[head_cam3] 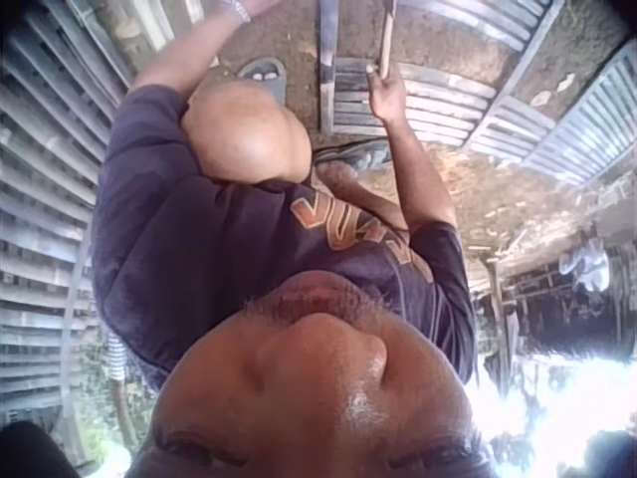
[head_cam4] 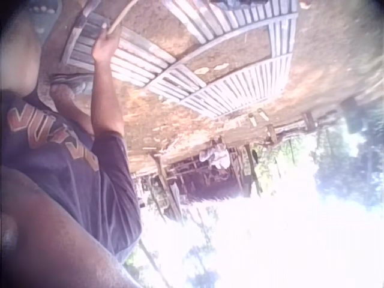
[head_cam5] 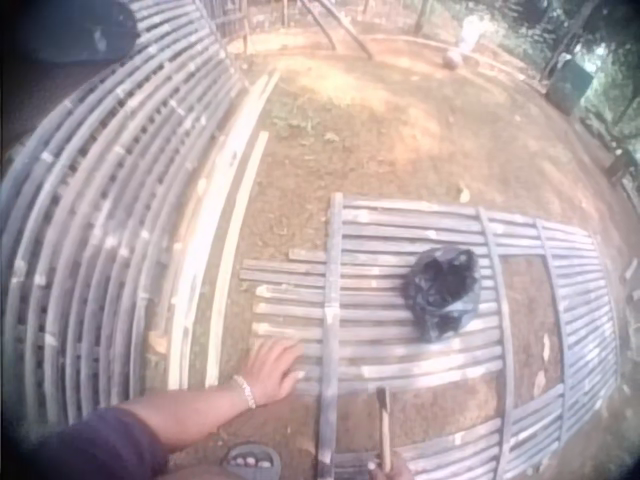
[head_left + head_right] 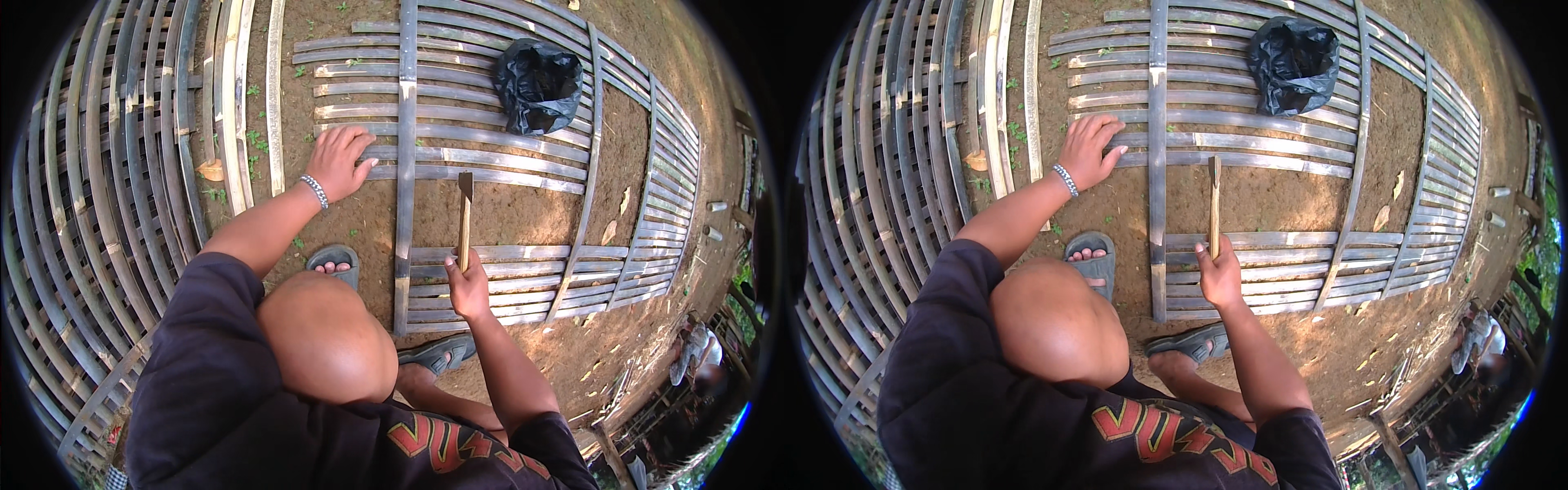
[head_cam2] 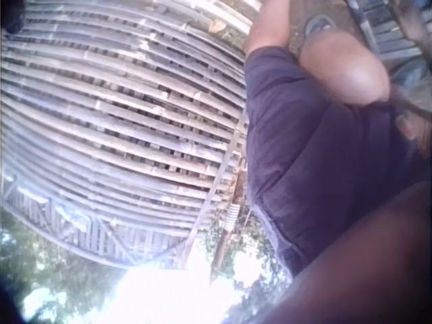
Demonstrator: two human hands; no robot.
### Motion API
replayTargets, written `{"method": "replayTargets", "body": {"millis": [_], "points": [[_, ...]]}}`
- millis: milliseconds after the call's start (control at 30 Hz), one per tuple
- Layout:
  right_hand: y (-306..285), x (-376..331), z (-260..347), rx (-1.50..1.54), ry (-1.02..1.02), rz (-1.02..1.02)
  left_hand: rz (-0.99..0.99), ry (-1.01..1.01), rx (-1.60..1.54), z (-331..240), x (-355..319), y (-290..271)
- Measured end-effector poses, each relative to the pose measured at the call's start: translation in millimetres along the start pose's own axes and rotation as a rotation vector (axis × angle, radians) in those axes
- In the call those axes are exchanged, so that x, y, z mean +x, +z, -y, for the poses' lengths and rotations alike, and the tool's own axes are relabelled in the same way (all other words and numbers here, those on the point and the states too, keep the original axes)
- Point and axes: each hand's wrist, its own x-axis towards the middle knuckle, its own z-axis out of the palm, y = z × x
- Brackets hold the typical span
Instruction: The person assembles a bamboo structure on the ground by aligning thin bamboo strips across a frame. They secure the strips by hammering nails into the intersections using a hammer. The person repeatedly retrieves nails from a black plastic bag and drives them into the bamboo to fasten the components together.
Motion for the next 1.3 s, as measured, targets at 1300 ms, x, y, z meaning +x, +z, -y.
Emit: {"method": "replayTargets", "body": {"millis": [1300], "points": [[31.9,5.9,11.6,0.035,0.183,0.061,-0.134,0.225,-0.261,-4.8,10.2,-15.0]]}}
